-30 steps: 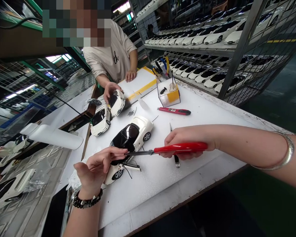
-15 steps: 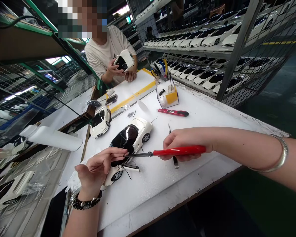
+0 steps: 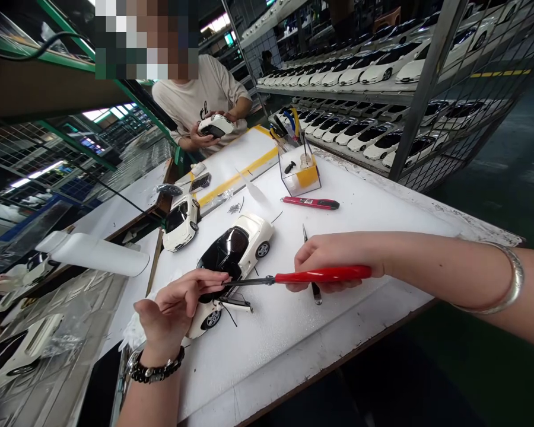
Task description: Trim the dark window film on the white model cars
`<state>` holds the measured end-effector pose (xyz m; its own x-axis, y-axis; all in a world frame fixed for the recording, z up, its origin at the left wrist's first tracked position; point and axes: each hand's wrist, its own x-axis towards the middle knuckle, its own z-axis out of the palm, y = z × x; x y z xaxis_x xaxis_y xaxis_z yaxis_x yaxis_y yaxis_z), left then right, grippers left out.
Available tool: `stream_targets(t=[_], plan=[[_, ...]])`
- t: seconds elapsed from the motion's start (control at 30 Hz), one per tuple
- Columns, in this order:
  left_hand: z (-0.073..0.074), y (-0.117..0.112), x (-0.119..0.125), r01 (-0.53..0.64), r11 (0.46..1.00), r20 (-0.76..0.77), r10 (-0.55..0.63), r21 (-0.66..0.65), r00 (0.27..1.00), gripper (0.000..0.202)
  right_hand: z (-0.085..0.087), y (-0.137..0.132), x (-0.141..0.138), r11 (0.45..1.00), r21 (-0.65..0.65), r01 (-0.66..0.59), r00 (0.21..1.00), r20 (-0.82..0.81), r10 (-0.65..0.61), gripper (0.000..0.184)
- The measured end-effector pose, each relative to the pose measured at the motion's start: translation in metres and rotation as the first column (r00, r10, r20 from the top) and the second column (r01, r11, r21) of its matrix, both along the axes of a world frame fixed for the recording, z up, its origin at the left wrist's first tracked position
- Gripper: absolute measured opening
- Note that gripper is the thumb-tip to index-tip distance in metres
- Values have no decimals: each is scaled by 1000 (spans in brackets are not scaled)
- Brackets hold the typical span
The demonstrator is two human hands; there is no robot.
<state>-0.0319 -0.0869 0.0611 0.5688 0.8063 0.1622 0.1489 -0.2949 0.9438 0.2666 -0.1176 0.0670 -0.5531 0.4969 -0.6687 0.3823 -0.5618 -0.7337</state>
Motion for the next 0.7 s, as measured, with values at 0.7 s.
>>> stream_targets(t=[0.7], plan=[[-2, -1, -3, 12, 1000, -14, -12, 9, 1000, 78, -3, 2, 1, 1000, -22, -21, 1000, -6, 20, 35]])
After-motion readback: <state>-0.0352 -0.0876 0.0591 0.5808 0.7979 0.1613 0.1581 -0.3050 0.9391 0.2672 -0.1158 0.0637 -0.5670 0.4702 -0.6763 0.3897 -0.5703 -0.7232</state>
